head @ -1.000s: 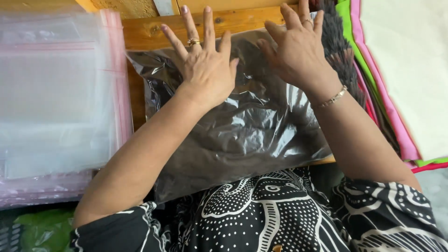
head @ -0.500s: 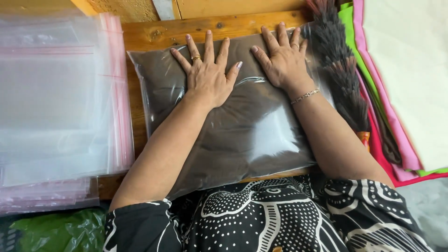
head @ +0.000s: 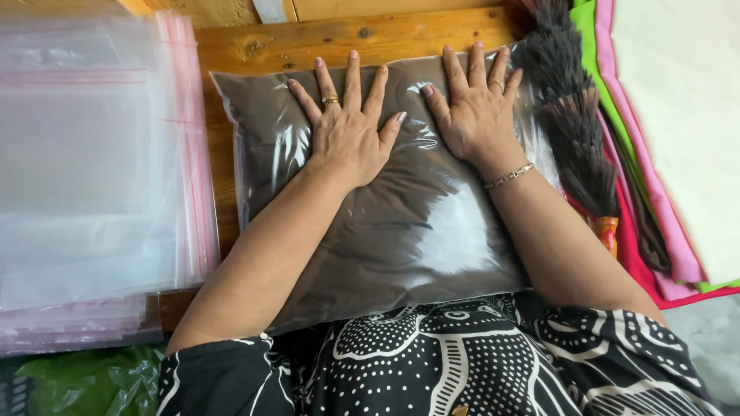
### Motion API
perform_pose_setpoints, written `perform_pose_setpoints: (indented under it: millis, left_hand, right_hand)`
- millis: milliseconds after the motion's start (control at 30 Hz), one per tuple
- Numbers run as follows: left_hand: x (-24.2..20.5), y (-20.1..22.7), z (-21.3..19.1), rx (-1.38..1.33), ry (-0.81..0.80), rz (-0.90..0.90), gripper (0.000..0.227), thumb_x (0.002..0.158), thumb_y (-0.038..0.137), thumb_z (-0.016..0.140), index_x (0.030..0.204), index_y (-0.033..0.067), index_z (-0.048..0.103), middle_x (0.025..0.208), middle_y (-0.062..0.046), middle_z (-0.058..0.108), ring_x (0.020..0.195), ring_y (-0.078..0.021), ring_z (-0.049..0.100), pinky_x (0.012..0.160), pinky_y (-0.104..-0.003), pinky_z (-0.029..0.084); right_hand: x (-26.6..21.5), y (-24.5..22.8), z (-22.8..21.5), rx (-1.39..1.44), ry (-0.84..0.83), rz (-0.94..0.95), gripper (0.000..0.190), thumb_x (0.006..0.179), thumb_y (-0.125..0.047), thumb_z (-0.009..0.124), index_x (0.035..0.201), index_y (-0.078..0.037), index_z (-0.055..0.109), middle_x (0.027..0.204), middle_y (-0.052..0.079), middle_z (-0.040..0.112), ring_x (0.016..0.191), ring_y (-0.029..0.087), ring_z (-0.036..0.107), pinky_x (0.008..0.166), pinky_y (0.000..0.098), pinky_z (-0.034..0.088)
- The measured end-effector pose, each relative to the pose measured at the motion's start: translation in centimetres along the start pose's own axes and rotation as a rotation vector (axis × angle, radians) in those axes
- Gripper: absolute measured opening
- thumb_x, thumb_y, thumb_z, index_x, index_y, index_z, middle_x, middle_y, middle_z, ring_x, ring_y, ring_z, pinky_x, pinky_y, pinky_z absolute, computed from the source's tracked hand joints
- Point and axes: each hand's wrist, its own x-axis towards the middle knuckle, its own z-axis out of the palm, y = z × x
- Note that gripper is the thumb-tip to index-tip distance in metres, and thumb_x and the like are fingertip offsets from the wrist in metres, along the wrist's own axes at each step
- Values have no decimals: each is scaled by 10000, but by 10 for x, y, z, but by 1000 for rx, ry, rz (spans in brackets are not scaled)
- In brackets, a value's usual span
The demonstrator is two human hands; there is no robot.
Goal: The person folds a brown garment on a wooden table, places it into a clear ziplock bag, presses out air, and seals the bag. The garment is fully enclosed in the bag by the end of the clip.
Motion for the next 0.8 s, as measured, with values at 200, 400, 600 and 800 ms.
perform_pose_setpoints:
  millis: [200,400,600,800]
  left_hand:
    - [19,-6,1,-13,-20,-54,651,929,536,182,1492,211,141,1540,-158,25,1357,-534,-18,984,-757,-64]
    - [10,-4,4,-14,29,-35,661,926,551,149,1486,200,133,1541,-162,76,1357,-530,-9,995,-733,-85]
    - [19,-14,-11,-138,-6,-42,695,891,595,99,1481,233,160,1547,-124,77,1368,-497,-42,993,-719,-117]
    - [24,-50,-52,-148,-396,-212,848,910,540,456,1483,92,20,1544,-186,43,1413,-394,0,1132,-515,5]
  right_hand:
    - [22,-1,0,14,8,-11,722,901,-634,215,1470,-192,264,1496,254,171,1322,539,31,1035,655,27]
    - [11,1,1,-4,32,-36,722,913,-620,170,1484,-181,213,1504,260,181,1337,507,-9,1040,641,-21]
    - [23,11,1,52,8,3,706,905,-635,241,1479,-225,198,1507,225,202,1342,502,31,1044,641,49]
    - [55,44,8,64,276,-316,424,871,-430,740,998,-48,609,926,182,537,870,381,483,769,481,383]
